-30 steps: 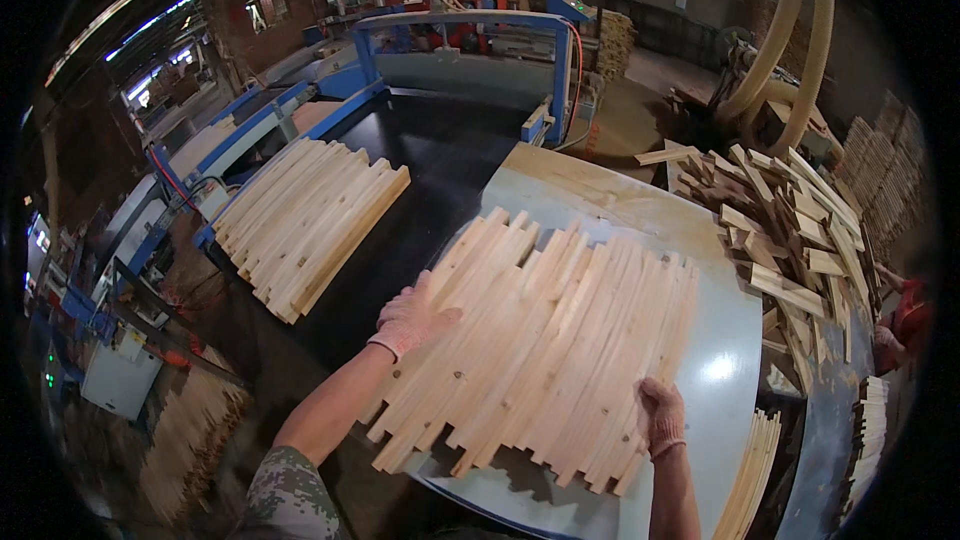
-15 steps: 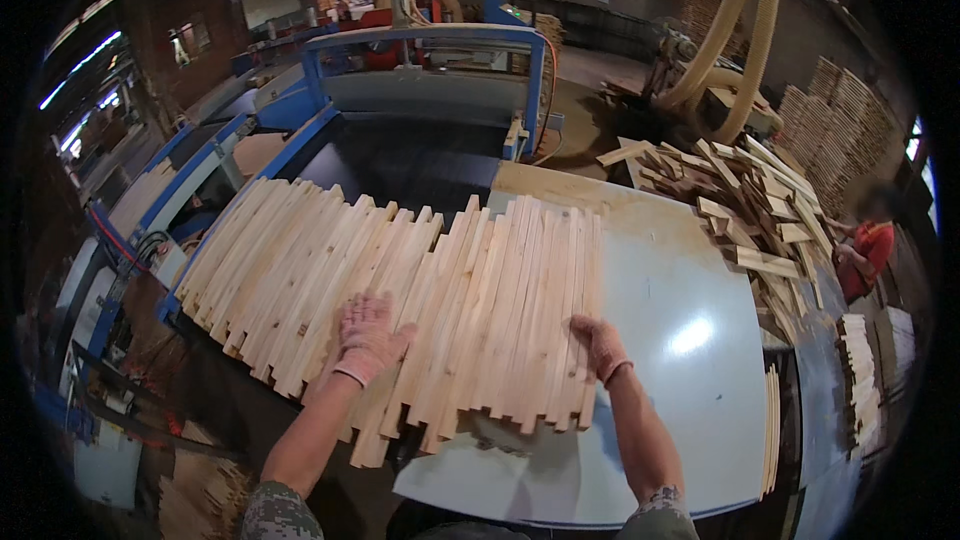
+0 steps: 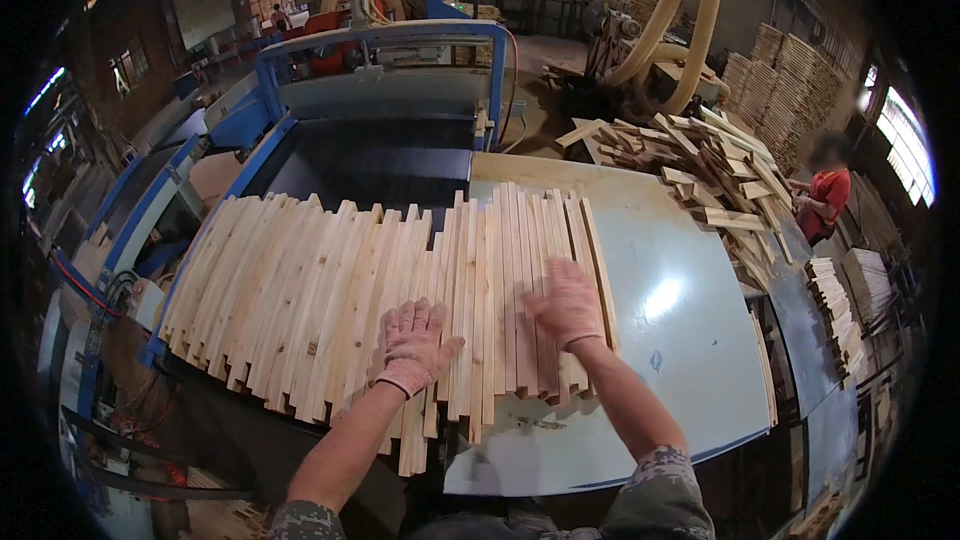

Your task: The person picks up stacks of light-colored wooden planks from a metal table and places them onto a conveyor belt. The person repeatedly gathers planks, aligns them, and moves them to the conveyor for processing.

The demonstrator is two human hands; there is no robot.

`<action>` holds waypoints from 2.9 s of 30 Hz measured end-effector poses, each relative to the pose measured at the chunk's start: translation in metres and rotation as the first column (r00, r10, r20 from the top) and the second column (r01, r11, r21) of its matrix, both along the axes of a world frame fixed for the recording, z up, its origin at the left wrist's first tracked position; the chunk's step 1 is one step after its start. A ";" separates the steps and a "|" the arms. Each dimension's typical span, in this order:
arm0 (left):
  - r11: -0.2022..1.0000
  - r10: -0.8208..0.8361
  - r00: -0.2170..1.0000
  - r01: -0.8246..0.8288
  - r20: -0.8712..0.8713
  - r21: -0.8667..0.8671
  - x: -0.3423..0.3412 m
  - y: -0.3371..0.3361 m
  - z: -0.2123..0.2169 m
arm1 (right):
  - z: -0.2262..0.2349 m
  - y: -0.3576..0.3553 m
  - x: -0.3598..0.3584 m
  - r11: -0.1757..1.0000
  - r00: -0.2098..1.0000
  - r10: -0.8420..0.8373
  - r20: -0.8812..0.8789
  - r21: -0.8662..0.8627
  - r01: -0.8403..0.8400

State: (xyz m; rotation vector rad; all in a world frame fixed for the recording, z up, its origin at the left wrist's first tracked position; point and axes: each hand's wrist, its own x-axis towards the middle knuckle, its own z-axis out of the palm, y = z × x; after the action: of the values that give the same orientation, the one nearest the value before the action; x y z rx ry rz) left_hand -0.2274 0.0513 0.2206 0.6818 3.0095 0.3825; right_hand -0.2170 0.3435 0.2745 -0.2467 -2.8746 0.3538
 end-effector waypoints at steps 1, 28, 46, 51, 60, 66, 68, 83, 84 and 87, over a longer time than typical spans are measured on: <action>1.000 0.001 0.999 0.000 -0.053 0.026 0.002 0.001 -0.005 | -0.005 -0.022 -0.010 0.995 0.994 0.094 0.061 0.013 -0.095; 0.993 0.040 0.973 -0.014 -0.226 0.116 0.006 0.009 -0.015 | -0.035 -0.044 -0.033 0.994 1.000 -0.012 -0.001 0.111 0.012; 0.965 -0.233 0.966 0.244 -0.111 0.096 0.064 -0.065 0.020 | -0.066 -0.155 -0.012 0.904 0.966 -0.136 0.221 -0.372 0.212; 0.956 -0.275 0.960 0.279 -0.059 0.091 0.072 -0.098 0.008 | -0.040 -0.177 -0.001 0.935 0.965 -0.111 0.239 -0.304 0.183; 0.932 -0.025 0.981 0.092 -0.192 0.350 0.016 -0.264 0.003 | -0.013 -0.166 0.058 0.968 0.971 -0.200 0.132 -0.124 0.216; 0.796 0.597 0.789 -0.559 -0.148 0.231 -0.048 -0.488 -0.006 | -0.009 -0.170 0.116 0.958 0.958 -0.283 0.036 0.067 0.280; 0.697 0.707 0.662 -0.711 -0.249 0.090 -0.070 -0.544 0.018 | -0.022 -0.163 0.108 0.937 0.939 -0.330 0.097 0.152 0.313; 0.595 0.688 0.533 -0.803 -0.492 -0.037 -0.105 -0.669 0.064 | -0.058 -0.154 0.061 0.917 0.956 -0.284 -0.077 0.270 0.295; 0.699 0.649 0.568 -0.707 -0.507 0.103 -0.100 -0.665 0.061 | -0.070 -0.136 0.077 0.921 0.954 -0.297 -0.035 0.253 0.296; 0.696 0.709 0.591 -0.673 -0.385 0.250 -0.043 -0.676 0.061 | -0.065 -0.180 0.112 0.905 0.941 -0.270 -0.203 0.279 0.320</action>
State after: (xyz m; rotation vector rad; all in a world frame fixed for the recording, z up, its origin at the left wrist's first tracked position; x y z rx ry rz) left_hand -0.2706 -0.6251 0.2817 -0.5764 3.6162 0.3903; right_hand -0.1047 0.1637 0.2091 -0.5602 -2.6272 -0.1289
